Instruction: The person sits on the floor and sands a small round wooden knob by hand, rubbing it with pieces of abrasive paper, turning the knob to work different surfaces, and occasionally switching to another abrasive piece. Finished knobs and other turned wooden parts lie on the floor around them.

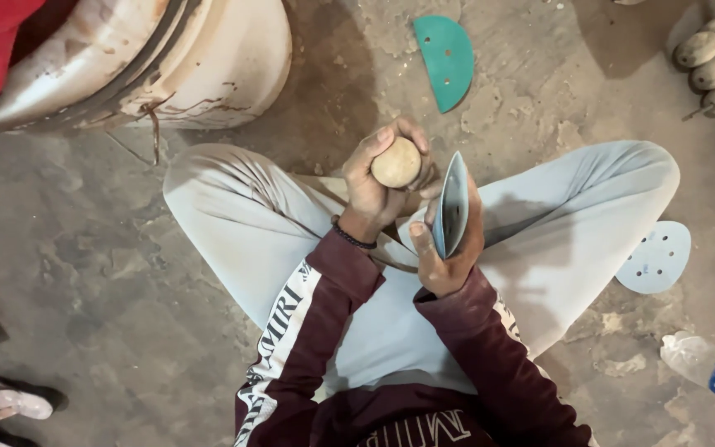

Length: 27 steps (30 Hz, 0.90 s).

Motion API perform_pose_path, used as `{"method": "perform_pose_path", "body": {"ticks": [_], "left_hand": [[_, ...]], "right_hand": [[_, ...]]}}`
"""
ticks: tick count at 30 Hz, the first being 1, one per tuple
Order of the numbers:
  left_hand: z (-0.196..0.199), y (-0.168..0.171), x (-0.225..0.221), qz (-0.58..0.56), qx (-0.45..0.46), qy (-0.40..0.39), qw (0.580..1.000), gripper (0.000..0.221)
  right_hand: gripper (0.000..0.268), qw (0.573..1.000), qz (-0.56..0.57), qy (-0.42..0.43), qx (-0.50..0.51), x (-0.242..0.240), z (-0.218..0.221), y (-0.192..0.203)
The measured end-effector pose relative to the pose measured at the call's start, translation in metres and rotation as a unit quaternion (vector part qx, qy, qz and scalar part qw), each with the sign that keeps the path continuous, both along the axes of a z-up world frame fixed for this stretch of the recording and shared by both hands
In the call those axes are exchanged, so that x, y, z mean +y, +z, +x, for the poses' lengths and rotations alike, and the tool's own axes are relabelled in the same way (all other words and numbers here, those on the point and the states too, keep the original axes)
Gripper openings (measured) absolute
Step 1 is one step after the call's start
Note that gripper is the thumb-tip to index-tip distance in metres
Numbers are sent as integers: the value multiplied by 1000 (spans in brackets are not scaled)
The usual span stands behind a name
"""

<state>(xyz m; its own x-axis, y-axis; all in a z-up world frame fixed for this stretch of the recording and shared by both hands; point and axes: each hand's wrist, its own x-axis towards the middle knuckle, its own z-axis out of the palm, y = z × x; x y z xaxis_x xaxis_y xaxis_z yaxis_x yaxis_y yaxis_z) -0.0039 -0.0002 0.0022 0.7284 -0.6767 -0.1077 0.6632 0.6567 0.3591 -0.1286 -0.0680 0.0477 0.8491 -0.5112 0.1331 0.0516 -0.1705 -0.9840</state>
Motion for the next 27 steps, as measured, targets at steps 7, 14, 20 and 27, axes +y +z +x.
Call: {"method": "perform_pose_path", "body": {"ticks": [7,14,20,27], "left_hand": [[0,2,-9,131,-28,32,991,31],[-9,-41,-12,233,-139,152,950,24],[1,-41,-10,244,-114,216,939,18],[29,-46,-3,204,-115,253,939,25]], "right_hand": [[71,981,-191,-22,22,-4,5,-12],[72,962,-247,27,115,-7,55,14],[59,956,-271,84,70,-7,60,20],[59,957,-251,113,89,4,11,16]]}}
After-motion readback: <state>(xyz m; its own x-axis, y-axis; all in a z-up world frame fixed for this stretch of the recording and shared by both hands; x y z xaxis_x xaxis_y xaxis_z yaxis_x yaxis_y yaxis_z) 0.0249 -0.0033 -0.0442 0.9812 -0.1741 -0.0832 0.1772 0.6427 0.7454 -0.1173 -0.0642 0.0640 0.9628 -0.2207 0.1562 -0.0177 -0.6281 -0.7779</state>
